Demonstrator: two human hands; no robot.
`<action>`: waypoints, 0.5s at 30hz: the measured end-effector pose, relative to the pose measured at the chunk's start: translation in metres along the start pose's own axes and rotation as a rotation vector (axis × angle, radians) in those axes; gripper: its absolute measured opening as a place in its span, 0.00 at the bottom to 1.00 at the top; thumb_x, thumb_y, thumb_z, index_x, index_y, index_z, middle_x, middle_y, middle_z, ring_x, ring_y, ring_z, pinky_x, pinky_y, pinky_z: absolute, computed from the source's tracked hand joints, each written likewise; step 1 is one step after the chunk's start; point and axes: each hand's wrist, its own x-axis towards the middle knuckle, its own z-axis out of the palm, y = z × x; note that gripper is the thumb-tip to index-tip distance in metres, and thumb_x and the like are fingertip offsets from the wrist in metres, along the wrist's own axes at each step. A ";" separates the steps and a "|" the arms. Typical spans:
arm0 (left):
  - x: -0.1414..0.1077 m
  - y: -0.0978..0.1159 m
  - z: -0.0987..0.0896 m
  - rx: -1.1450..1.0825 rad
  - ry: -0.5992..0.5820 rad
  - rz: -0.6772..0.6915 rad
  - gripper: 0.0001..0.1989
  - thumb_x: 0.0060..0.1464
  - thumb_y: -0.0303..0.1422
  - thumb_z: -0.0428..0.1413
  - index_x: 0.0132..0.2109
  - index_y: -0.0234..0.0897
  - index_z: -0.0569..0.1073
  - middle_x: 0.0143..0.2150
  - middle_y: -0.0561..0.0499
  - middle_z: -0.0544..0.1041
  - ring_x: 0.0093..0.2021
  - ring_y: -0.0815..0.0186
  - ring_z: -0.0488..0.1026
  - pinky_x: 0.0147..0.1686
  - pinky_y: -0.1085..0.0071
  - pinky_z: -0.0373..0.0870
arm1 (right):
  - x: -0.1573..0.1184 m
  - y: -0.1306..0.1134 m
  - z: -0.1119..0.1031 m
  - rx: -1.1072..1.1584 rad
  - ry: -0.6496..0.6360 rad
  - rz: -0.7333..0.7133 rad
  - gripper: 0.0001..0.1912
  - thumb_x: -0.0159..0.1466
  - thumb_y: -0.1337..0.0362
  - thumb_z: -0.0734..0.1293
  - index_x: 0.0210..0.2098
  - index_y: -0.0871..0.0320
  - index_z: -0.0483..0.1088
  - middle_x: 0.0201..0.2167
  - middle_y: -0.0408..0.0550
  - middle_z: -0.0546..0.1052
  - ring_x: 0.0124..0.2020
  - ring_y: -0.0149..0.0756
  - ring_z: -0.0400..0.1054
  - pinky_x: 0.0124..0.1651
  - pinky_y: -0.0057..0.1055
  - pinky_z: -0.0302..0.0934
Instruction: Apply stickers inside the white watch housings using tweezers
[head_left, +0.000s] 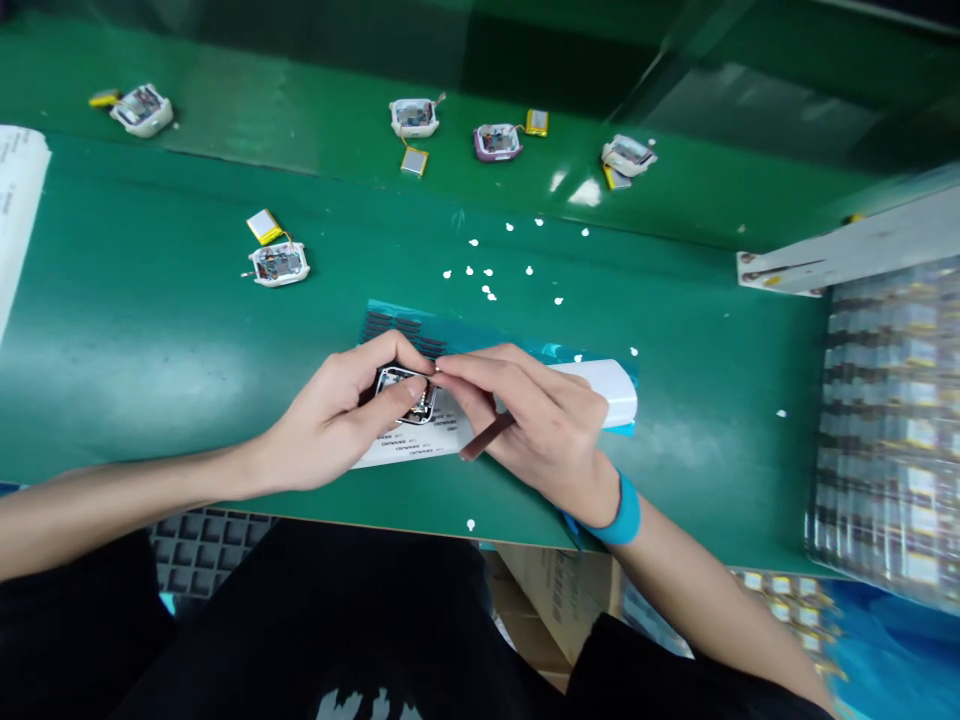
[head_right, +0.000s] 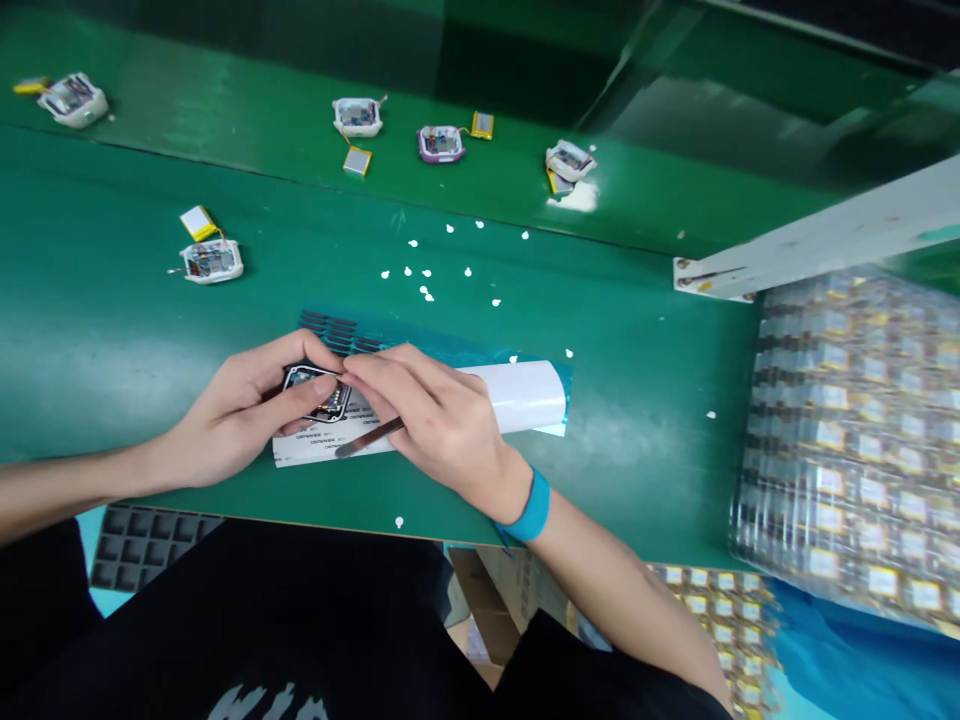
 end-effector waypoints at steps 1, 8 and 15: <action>0.001 0.000 -0.001 -0.045 -0.020 -0.025 0.06 0.68 0.33 0.54 0.41 0.38 0.70 0.24 0.59 0.65 0.20 0.73 0.57 0.18 0.76 0.55 | -0.001 -0.001 0.001 -0.006 0.020 0.005 0.08 0.70 0.73 0.71 0.48 0.59 0.76 0.41 0.48 0.85 0.40 0.32 0.82 0.41 0.25 0.77; 0.001 0.002 -0.004 -0.161 -0.049 -0.091 0.06 0.69 0.36 0.55 0.42 0.39 0.70 0.24 0.58 0.65 0.20 0.72 0.59 0.18 0.76 0.55 | -0.008 -0.002 0.000 -0.077 -0.004 -0.037 0.12 0.71 0.73 0.69 0.53 0.58 0.75 0.44 0.47 0.86 0.40 0.32 0.82 0.41 0.26 0.79; 0.001 0.004 -0.002 -0.043 -0.065 -0.066 0.03 0.67 0.31 0.54 0.42 0.37 0.72 0.26 0.57 0.68 0.22 0.72 0.60 0.19 0.76 0.57 | 0.002 0.011 -0.010 -0.407 0.051 -0.008 0.12 0.70 0.76 0.67 0.49 0.57 0.76 0.35 0.43 0.85 0.26 0.29 0.77 0.25 0.26 0.68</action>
